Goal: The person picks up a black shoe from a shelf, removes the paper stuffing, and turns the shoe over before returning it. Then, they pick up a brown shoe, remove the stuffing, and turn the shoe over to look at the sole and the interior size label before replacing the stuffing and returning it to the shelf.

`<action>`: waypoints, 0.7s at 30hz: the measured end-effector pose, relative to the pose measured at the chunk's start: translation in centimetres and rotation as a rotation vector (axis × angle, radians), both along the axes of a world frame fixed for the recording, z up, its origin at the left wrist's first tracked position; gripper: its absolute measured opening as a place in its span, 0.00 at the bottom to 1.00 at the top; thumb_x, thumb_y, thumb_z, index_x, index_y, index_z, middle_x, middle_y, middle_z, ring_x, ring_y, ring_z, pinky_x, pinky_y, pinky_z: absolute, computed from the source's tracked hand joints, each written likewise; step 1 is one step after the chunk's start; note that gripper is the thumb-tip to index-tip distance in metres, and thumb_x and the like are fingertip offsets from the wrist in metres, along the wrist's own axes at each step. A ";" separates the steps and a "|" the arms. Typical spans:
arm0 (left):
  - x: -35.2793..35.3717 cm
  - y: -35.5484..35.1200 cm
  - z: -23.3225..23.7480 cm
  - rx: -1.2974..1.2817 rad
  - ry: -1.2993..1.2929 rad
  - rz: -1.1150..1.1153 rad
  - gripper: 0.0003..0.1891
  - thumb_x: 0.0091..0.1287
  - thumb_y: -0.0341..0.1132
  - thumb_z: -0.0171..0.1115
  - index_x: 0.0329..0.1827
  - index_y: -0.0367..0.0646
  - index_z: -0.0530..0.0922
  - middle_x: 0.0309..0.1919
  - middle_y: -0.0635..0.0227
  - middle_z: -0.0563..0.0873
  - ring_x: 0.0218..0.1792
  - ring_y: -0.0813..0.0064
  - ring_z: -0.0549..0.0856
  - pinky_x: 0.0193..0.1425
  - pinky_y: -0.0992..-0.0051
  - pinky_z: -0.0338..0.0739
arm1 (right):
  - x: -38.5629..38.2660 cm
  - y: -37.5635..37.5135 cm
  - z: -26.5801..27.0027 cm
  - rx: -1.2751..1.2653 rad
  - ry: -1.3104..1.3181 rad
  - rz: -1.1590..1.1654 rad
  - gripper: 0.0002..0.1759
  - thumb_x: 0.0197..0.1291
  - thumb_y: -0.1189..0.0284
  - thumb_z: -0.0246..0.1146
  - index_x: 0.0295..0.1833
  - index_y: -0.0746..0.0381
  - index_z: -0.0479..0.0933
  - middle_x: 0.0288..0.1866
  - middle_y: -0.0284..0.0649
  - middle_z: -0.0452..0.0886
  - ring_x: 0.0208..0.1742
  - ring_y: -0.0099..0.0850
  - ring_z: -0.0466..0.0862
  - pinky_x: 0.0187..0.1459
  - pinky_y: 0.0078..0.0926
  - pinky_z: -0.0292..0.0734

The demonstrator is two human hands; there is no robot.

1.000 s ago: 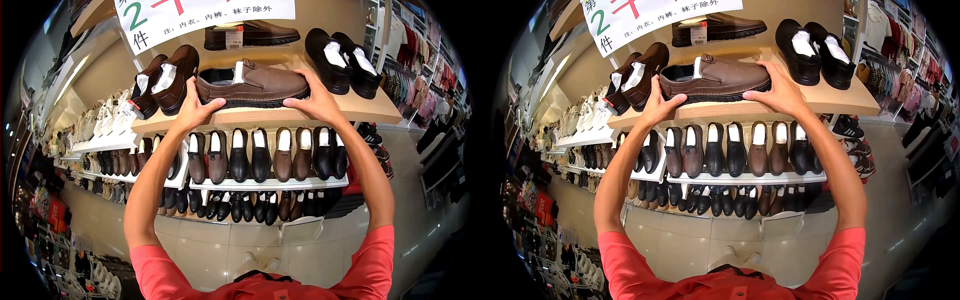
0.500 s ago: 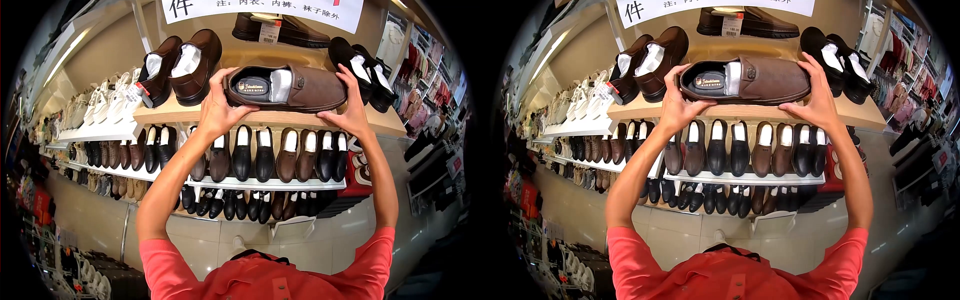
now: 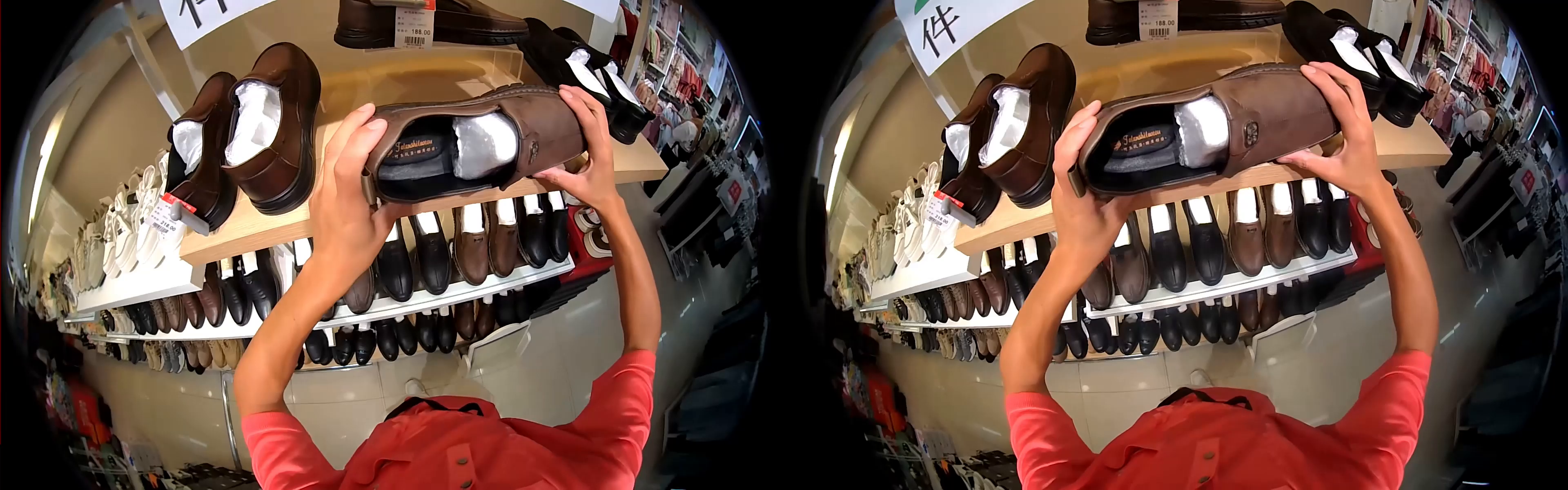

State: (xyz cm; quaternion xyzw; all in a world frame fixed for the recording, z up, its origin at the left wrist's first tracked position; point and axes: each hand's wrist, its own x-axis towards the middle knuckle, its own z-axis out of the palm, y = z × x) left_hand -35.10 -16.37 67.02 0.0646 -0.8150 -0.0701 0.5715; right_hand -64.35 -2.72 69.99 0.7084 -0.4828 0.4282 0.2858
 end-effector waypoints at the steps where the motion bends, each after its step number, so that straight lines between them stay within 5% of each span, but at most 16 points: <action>1: 0.0 0.0 0.1 0.001 -0.008 -0.010 0.48 0.38 0.17 0.74 0.67 0.48 0.63 0.66 0.53 0.71 0.64 0.48 0.74 0.64 0.62 0.73 | 0.0 0.0 0.0 -0.011 0.009 0.003 0.53 0.30 0.60 0.82 0.68 0.61 0.70 0.67 0.47 0.68 0.65 0.43 0.72 0.65 0.39 0.69; 13: -0.3 -1.3 -0.5 -0.133 -0.052 0.002 0.47 0.47 0.17 0.72 0.70 0.41 0.53 0.69 0.46 0.64 0.66 0.53 0.72 0.69 0.65 0.69 | 0.2 0.4 -0.7 -0.068 -0.051 0.016 0.51 0.28 0.64 0.82 0.66 0.60 0.72 0.67 0.47 0.69 0.65 0.43 0.72 0.64 0.39 0.69; 15: -0.5 -0.6 0.0 -0.050 -0.025 -0.025 0.47 0.46 0.17 0.72 0.70 0.45 0.55 0.70 0.46 0.64 0.65 0.48 0.73 0.66 0.63 0.73 | 0.3 0.5 -0.4 -0.064 -0.078 0.016 0.51 0.27 0.65 0.83 0.65 0.59 0.73 0.66 0.47 0.69 0.65 0.43 0.73 0.63 0.39 0.70; 19: -0.2 0.4 0.7 -0.005 -0.146 0.160 0.48 0.49 0.19 0.73 0.71 0.42 0.52 0.69 0.47 0.65 0.64 0.53 0.75 0.66 0.66 0.73 | 0.0 0.4 0.4 0.005 -0.085 0.034 0.50 0.28 0.66 0.83 0.65 0.57 0.73 0.65 0.44 0.69 0.63 0.42 0.73 0.62 0.37 0.71; 21: -0.3 0.2 0.4 0.215 -0.113 0.046 0.48 0.49 0.25 0.77 0.71 0.39 0.53 0.69 0.50 0.66 0.63 0.58 0.76 0.67 0.67 0.71 | -0.3 0.2 0.7 0.079 -0.118 0.087 0.49 0.28 0.66 0.83 0.65 0.55 0.73 0.64 0.42 0.69 0.63 0.42 0.73 0.61 0.37 0.71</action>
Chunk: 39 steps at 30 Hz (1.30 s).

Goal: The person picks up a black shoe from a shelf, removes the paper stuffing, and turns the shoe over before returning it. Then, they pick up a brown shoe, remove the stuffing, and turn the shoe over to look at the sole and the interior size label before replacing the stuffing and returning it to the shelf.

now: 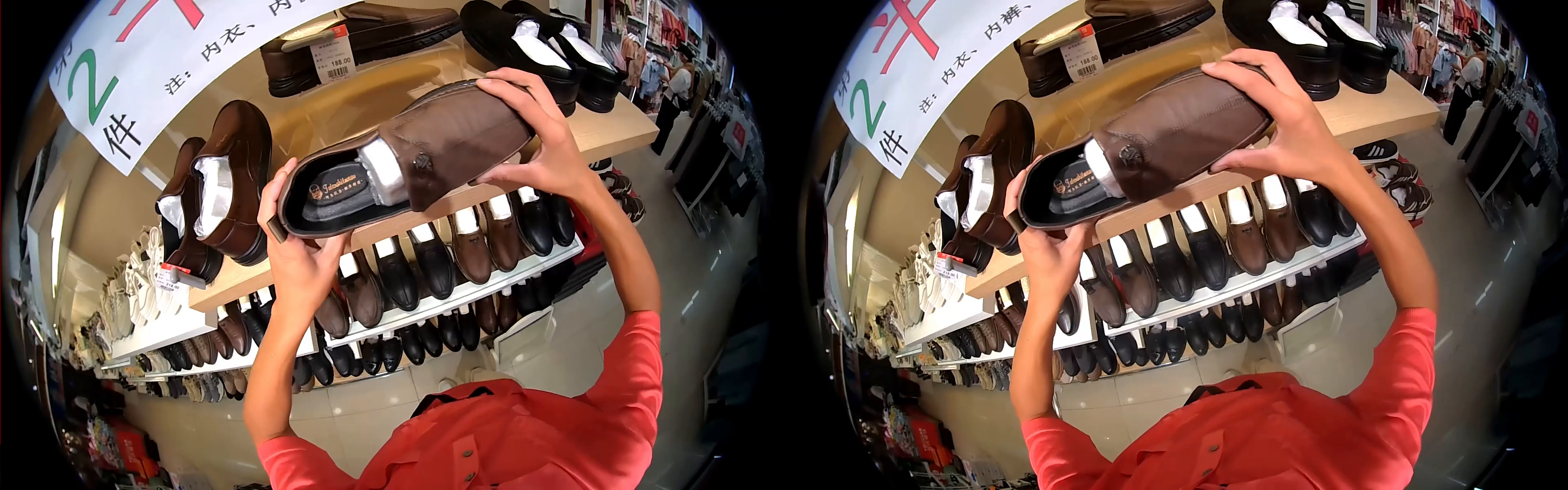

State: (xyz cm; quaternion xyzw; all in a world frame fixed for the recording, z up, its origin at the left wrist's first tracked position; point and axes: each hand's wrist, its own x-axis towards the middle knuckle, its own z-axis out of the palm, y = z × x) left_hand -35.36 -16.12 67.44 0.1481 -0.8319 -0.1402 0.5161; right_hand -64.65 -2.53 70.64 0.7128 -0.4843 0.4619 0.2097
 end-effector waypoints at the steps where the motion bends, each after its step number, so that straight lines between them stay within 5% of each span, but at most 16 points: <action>1: 0.1 0.4 0.4 -0.005 -0.028 0.019 0.49 0.49 0.27 0.78 0.71 0.38 0.53 0.69 0.50 0.66 0.63 0.59 0.76 0.68 0.66 0.70 | -0.1 -0.1 0.0 0.014 -0.023 0.011 0.50 0.28 0.65 0.83 0.65 0.54 0.72 0.63 0.42 0.69 0.62 0.42 0.73 0.61 0.36 0.71; 4: 0.1 0.7 0.8 0.039 0.130 -0.012 0.50 0.50 0.33 0.78 0.73 0.36 0.55 0.67 0.51 0.69 0.67 0.57 0.70 0.69 0.63 0.67 | -0.8 -0.7 -0.7 -0.004 -0.036 0.033 0.51 0.28 0.65 0.84 0.66 0.54 0.72 0.63 0.42 0.69 0.62 0.42 0.73 0.61 0.37 0.72; 6: 1.5 1.8 2.1 -0.408 0.031 0.252 0.42 0.51 0.32 0.77 0.69 0.37 0.64 0.64 0.52 0.71 0.64 0.59 0.70 0.63 0.64 0.71 | -0.9 -0.8 -1.0 -0.008 -0.055 0.023 0.51 0.28 0.65 0.84 0.66 0.54 0.71 0.62 0.41 0.69 0.61 0.42 0.74 0.61 0.36 0.72; 8: 1.5 3.3 4.7 -0.645 0.019 0.106 0.21 0.52 0.26 0.74 0.50 0.37 0.79 0.44 0.57 0.84 0.46 0.62 0.80 0.50 0.68 0.74 | -1.1 -1.0 -1.0 -0.030 -0.043 0.041 0.51 0.28 0.66 0.84 0.66 0.54 0.71 0.62 0.41 0.70 0.61 0.42 0.74 0.60 0.36 0.73; 11: -1.1 5.3 7.1 -0.417 -0.065 0.142 0.11 0.53 0.24 0.73 0.39 0.38 0.83 0.32 0.62 0.86 0.32 0.66 0.82 0.41 0.72 0.75 | -0.9 -0.9 -0.9 -0.031 -0.043 0.047 0.51 0.28 0.67 0.83 0.66 0.55 0.72 0.61 0.42 0.70 0.60 0.42 0.74 0.60 0.36 0.73; 12: -1.3 5.5 7.7 -0.335 -0.226 0.189 0.13 0.56 0.27 0.72 0.43 0.38 0.82 0.35 0.60 0.87 0.34 0.61 0.84 0.42 0.71 0.77 | -0.9 -1.0 -1.0 -0.048 -0.040 0.033 0.51 0.28 0.68 0.83 0.66 0.55 0.72 0.61 0.43 0.71 0.60 0.42 0.75 0.60 0.36 0.73; 15: -2.6 5.4 8.6 -0.325 -0.366 0.175 0.17 0.62 0.23 0.66 0.54 0.36 0.76 0.42 0.58 0.88 0.43 0.67 0.88 0.44 0.76 0.78 | -1.1 -1.2 -1.0 -0.063 -0.030 0.068 0.50 0.27 0.69 0.83 0.65 0.59 0.72 0.61 0.45 0.72 0.61 0.43 0.74 0.61 0.37 0.71; 17: -3.6 6.1 9.1 -0.070 -0.457 0.170 0.25 0.64 0.24 0.65 0.63 0.38 0.67 0.42 0.55 0.88 0.46 0.64 0.88 0.46 0.75 0.78 | -1.2 -1.0 -1.1 -0.068 -0.032 0.069 0.51 0.25 0.69 0.83 0.64 0.62 0.72 0.61 0.47 0.72 0.62 0.43 0.74 0.63 0.37 0.69; 18: -3.7 5.9 9.3 0.095 -0.470 0.106 0.33 0.62 0.28 0.67 0.67 0.42 0.59 0.44 0.38 0.83 0.53 0.43 0.82 0.50 0.59 0.78 | -1.2 -1.1 -1.1 -0.088 -0.028 0.078 0.49 0.28 0.68 0.83 0.64 0.60 0.73 0.61 0.46 0.72 0.61 0.43 0.74 0.61 0.36 0.71; 31: -5.1 6.1 9.3 0.326 -0.376 0.065 0.36 0.64 0.21 0.63 0.70 0.44 0.51 0.53 0.51 0.75 0.47 0.71 0.85 0.50 0.76 0.82 | -1.2 -0.9 -1.5 -0.098 -0.080 0.091 0.47 0.32 0.63 0.82 0.64 0.58 0.73 0.61 0.46 0.70 0.60 0.45 0.74 0.60 0.37 0.72; 34: -5.0 6.2 9.1 0.264 -0.427 0.108 0.34 0.65 0.22 0.63 0.69 0.44 0.53 0.53 0.53 0.75 0.47 0.73 0.84 0.48 0.77 0.81 | -1.1 -1.0 -1.6 -0.110 -0.070 0.092 0.47 0.32 0.63 0.82 0.64 0.58 0.73 0.61 0.46 0.70 0.60 0.46 0.74 0.60 0.37 0.72; 35: -5.2 5.9 8.5 0.217 -0.315 0.058 0.30 0.60 0.21 0.64 0.63 0.39 0.60 0.49 0.48 0.78 0.39 0.66 0.86 0.39 0.72 0.82 | -1.2 -1.0 -1.6 -0.112 -0.074 0.099 0.47 0.32 0.63 0.82 0.64 0.58 0.72 0.61 0.47 0.71 0.60 0.46 0.74 0.60 0.37 0.72; 39: -4.9 6.4 8.8 0.105 -0.381 0.123 0.25 0.61 0.21 0.64 0.59 0.38 0.63 0.47 0.52 0.80 0.41 0.63 0.87 0.39 0.70 0.82 | -1.1 -0.8 -1.6 -0.096 -0.098 0.100 0.46 0.33 0.64 0.82 0.64 0.58 0.72 0.60 0.46 0.71 0.60 0.45 0.74 0.60 0.37 0.72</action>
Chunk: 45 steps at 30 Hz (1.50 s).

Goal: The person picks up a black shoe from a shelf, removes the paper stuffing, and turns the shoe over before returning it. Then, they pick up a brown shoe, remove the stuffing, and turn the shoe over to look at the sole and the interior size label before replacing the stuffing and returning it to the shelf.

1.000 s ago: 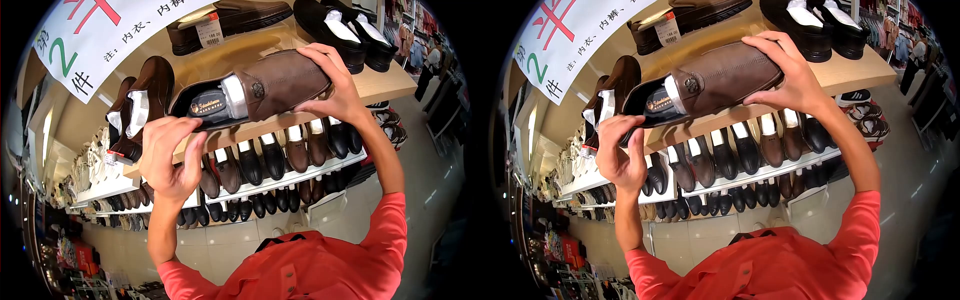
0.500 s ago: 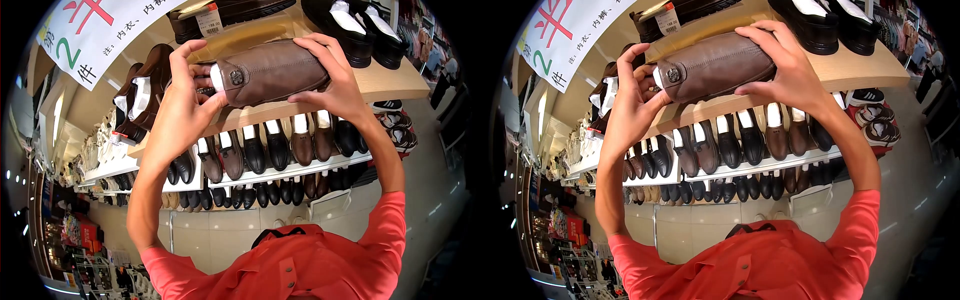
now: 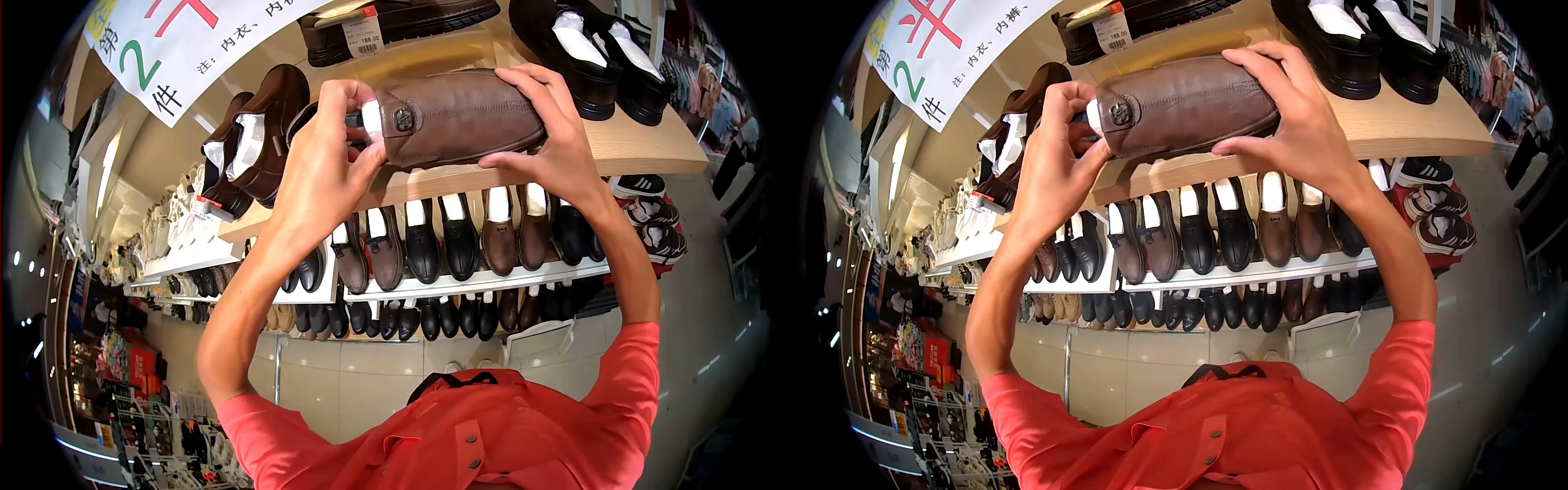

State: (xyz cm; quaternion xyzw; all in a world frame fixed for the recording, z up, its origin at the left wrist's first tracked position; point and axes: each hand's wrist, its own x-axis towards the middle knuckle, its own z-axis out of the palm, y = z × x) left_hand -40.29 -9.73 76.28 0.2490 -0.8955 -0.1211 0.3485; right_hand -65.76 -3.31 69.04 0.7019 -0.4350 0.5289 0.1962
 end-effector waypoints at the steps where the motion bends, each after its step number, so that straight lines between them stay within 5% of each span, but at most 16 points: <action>1: 0.1 0.2 0.4 0.019 -0.026 0.011 0.23 0.61 0.22 0.64 0.57 0.38 0.64 0.48 0.52 0.81 0.42 0.62 0.87 0.40 0.70 0.82 | 0.1 0.1 0.0 -0.004 -0.001 -0.006 0.47 0.33 0.63 0.82 0.64 0.59 0.72 0.59 0.47 0.71 0.60 0.45 0.75 0.59 0.37 0.73; 7: 0.9 -1.1 0.8 -0.004 -0.050 -0.024 0.21 0.64 0.22 0.63 0.58 0.38 0.68 0.54 0.49 0.82 0.49 0.63 0.87 0.47 0.69 0.82 | 0.3 0.1 -0.6 -0.059 0.056 -0.086 0.49 0.30 0.61 0.83 0.63 0.63 0.73 0.61 0.48 0.71 0.61 0.43 0.74 0.59 0.38 0.74; 10: 1.7 -1.2 1.2 0.453 0.089 -0.283 0.24 0.67 0.23 0.62 0.66 0.39 0.69 0.56 0.61 0.79 0.58 0.72 0.79 0.62 0.72 0.75 | 0.5 0.1 -0.7 -0.138 0.045 -0.137 0.49 0.27 0.62 0.84 0.62 0.59 0.74 0.59 0.47 0.72 0.55 0.43 0.78 0.52 0.36 0.78; 17: 0.4 -1.5 -1.5 0.487 0.321 -0.258 0.23 0.65 0.26 0.66 0.62 0.36 0.70 0.54 0.65 0.79 0.53 0.78 0.80 0.60 0.76 0.76 | 0.3 -0.5 -1.8 -0.402 0.148 -0.049 0.48 0.25 0.64 0.85 0.60 0.57 0.76 0.61 0.52 0.70 0.58 0.45 0.76 0.53 0.38 0.79; 37: -0.1 -3.7 -3.1 0.375 0.324 -0.286 0.21 0.68 0.26 0.63 0.63 0.39 0.69 0.53 0.65 0.81 0.54 0.78 0.80 0.62 0.76 0.75 | 0.5 -0.3 -1.6 -0.378 0.183 -0.043 0.43 0.31 0.66 0.84 0.58 0.61 0.75 0.60 0.52 0.72 0.62 0.47 0.73 0.56 0.38 0.78; 40: -0.1 -3.8 -3.7 0.326 0.362 -0.309 0.21 0.68 0.26 0.62 0.63 0.38 0.69 0.52 0.65 0.82 0.53 0.79 0.80 0.61 0.76 0.75 | 0.4 -0.4 -1.4 -0.363 0.202 -0.056 0.48 0.32 0.66 0.84 0.63 0.61 0.71 0.63 0.53 0.70 0.64 0.49 0.72 0.59 0.39 0.75; 43: 0.2 -3.0 -4.0 0.302 0.375 -0.243 0.21 0.69 0.27 0.62 0.64 0.38 0.69 0.52 0.65 0.82 0.51 0.79 0.81 0.59 0.76 0.76 | 0.3 -0.4 -1.1 -0.334 0.221 -0.003 0.60 0.35 0.67 0.83 0.74 0.59 0.56 0.70 0.56 0.64 0.66 0.46 0.71 0.63 0.38 0.71; 45: 0.2 -2.6 -3.7 0.268 0.375 -0.251 0.20 0.70 0.28 0.61 0.63 0.38 0.69 0.50 0.65 0.82 0.50 0.80 0.81 0.58 0.76 0.76 | 0.1 -0.5 -1.3 -0.173 0.011 0.125 0.64 0.33 0.67 0.84 0.75 0.60 0.52 0.69 0.52 0.68 0.67 0.47 0.71 0.66 0.38 0.69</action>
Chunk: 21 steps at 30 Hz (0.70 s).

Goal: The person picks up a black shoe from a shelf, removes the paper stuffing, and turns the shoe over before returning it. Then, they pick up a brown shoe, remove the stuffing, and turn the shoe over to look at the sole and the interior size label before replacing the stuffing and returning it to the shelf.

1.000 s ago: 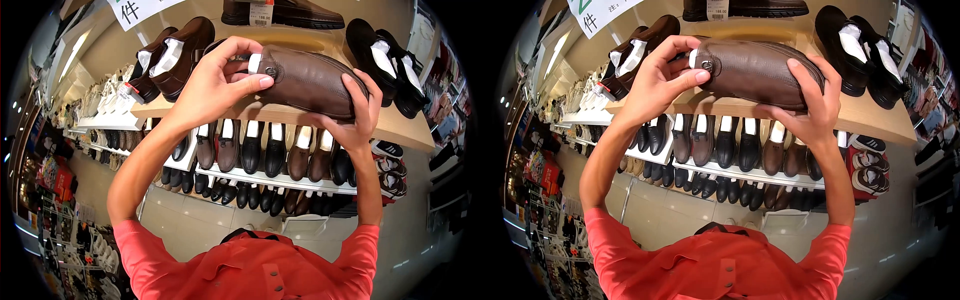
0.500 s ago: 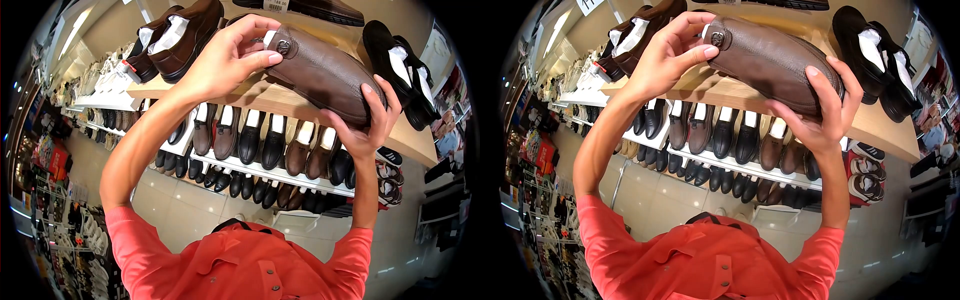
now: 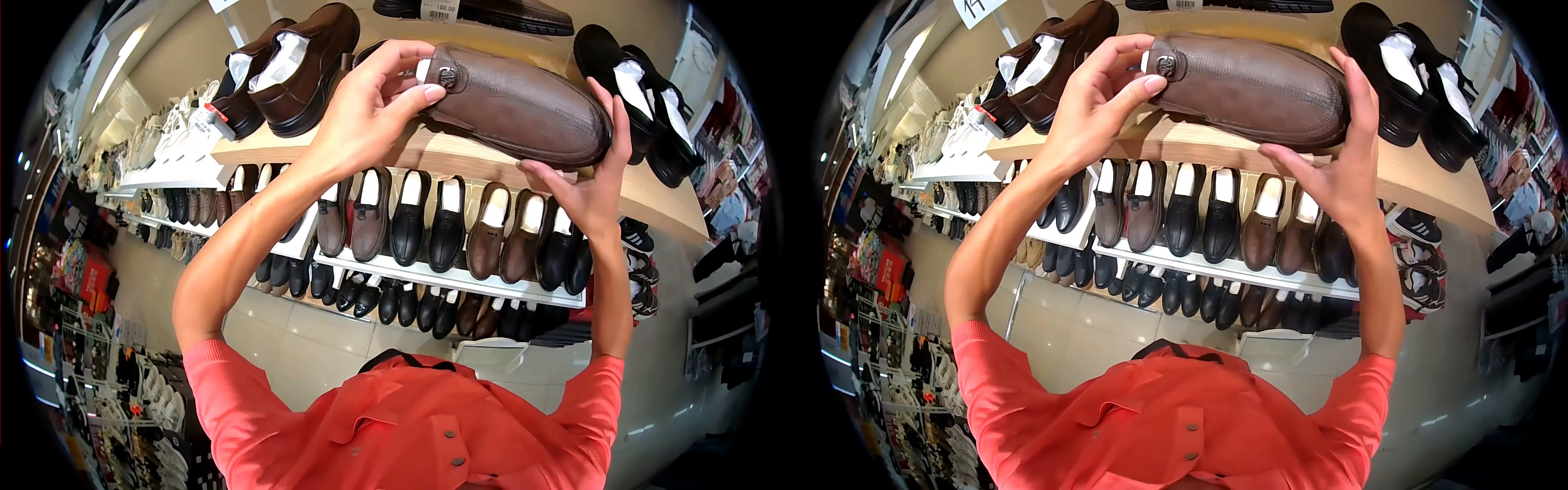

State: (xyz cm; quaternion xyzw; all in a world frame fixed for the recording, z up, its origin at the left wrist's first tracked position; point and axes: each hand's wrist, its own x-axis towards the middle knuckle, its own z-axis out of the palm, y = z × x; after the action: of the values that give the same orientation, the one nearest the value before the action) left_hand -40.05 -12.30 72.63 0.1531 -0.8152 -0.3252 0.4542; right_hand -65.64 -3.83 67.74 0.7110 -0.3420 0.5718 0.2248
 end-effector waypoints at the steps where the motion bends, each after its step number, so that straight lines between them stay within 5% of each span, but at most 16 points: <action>1: 0.2 0.0 0.2 0.003 0.005 0.030 0.19 0.70 0.29 0.61 0.62 0.37 0.71 0.49 0.64 0.84 0.50 0.79 0.82 0.57 0.76 0.76 | -0.5 0.0 0.0 0.032 -0.018 0.048 0.65 0.32 0.68 0.84 0.76 0.61 0.51 0.70 0.48 0.67 0.66 0.43 0.72 0.67 0.37 0.69; 5: 1.1 1.0 2.5 0.081 -0.002 0.043 0.17 0.72 0.35 0.59 0.60 0.38 0.74 0.43 0.67 0.85 0.44 0.82 0.81 0.50 0.78 0.76 | 1.6 1.5 2.6 -0.073 -0.127 0.351 0.75 0.23 0.68 0.87 0.76 0.63 0.44 0.66 0.52 0.68 0.64 0.38 0.75 0.64 0.34 0.74; 6: 1.6 1.0 3.0 0.128 -0.020 0.013 0.16 0.73 0.36 0.58 0.60 0.39 0.74 0.43 0.68 0.85 0.42 0.83 0.80 0.48 0.79 0.75 | 3.4 1.2 3.6 -0.209 -0.210 0.510 0.60 0.36 0.68 0.84 0.72 0.65 0.54 0.60 0.49 0.74 0.57 0.35 0.80 0.60 0.32 0.78; 8: 2.2 1.8 4.2 0.307 0.002 -0.110 0.17 0.74 0.39 0.57 0.61 0.42 0.74 0.42 0.73 0.84 0.41 0.86 0.78 0.47 0.82 0.72 | 4.3 1.3 4.9 -0.069 -0.155 0.479 0.86 0.17 0.43 0.83 0.77 0.64 0.34 0.66 0.59 0.67 0.64 0.43 0.75 0.66 0.39 0.70; 9: 2.7 1.5 4.2 0.364 0.030 -0.172 0.17 0.74 0.39 0.57 0.61 0.42 0.73 0.42 0.74 0.83 0.40 0.87 0.78 0.46 0.81 0.72 | 6.1 1.4 5.7 -0.037 -0.257 0.641 0.90 0.15 0.41 0.83 0.76 0.64 0.29 0.66 0.60 0.66 0.65 0.45 0.74 0.67 0.41 0.69; 10: 3.3 1.1 4.5 0.412 0.057 -0.224 0.17 0.74 0.39 0.57 0.62 0.41 0.72 0.41 0.75 0.83 0.40 0.87 0.78 0.45 0.81 0.72 | 8.5 1.1 6.6 -0.199 -0.297 0.845 0.73 0.34 0.49 0.82 0.75 0.68 0.42 0.61 0.55 0.72 0.60 0.39 0.79 0.62 0.36 0.74; 12: 4.8 1.6 5.1 0.523 0.061 -0.273 0.16 0.75 0.39 0.56 0.61 0.43 0.72 0.43 0.76 0.82 0.39 0.88 0.78 0.46 0.81 0.72 | 8.0 2.4 8.7 0.077 -0.067 0.860 0.85 0.20 0.67 0.89 0.78 0.61 0.32 0.70 0.47 0.57 0.70 0.39 0.67 0.68 0.41 0.67; 13: 5.5 1.8 5.2 0.538 0.065 -0.262 0.16 0.75 0.39 0.55 0.61 0.43 0.72 0.44 0.76 0.82 0.40 0.88 0.78 0.46 0.82 0.71 | 9.8 2.5 8.4 0.122 -0.380 0.711 0.86 0.15 0.68 0.90 0.78 0.63 0.34 0.68 0.47 0.60 0.69 0.38 0.68 0.68 0.40 0.68; 14: 6.0 1.9 5.1 0.557 0.071 -0.255 0.16 0.75 0.39 0.55 0.62 0.43 0.72 0.45 0.76 0.82 0.40 0.88 0.78 0.46 0.82 0.71 | 8.0 0.0 8.4 0.134 -0.216 0.961 0.81 0.19 0.70 0.89 0.77 0.65 0.39 0.67 0.46 0.63 0.67 0.34 0.70 0.68 0.35 0.69; 17: 7.3 2.4 4.9 0.566 0.112 -0.243 0.18 0.76 0.39 0.53 0.64 0.41 0.69 0.50 0.71 0.82 0.48 0.84 0.80 0.52 0.79 0.75 | 10.0 -0.8 10.4 0.317 -0.288 1.177 0.59 0.31 0.78 0.85 0.71 0.68 0.57 0.59 0.42 0.76 0.58 0.29 0.78 0.63 0.28 0.73; 21: 8.8 3.3 4.3 0.692 0.159 -0.278 0.20 0.77 0.38 0.46 0.66 0.36 0.68 0.57 0.61 0.80 0.54 0.74 0.82 0.58 0.73 0.79 | 13.1 1.1 13.4 0.423 -0.368 1.022 0.40 0.50 0.66 0.78 0.64 0.69 0.67 0.51 0.40 0.81 0.52 0.27 0.81 0.55 0.26 0.76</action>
State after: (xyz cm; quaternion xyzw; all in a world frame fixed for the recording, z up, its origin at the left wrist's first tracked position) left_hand -31.21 -9.01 76.95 0.1599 -0.6325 -0.6505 0.3890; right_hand -52.54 -2.69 81.14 0.7043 -0.0954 0.6412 -0.2895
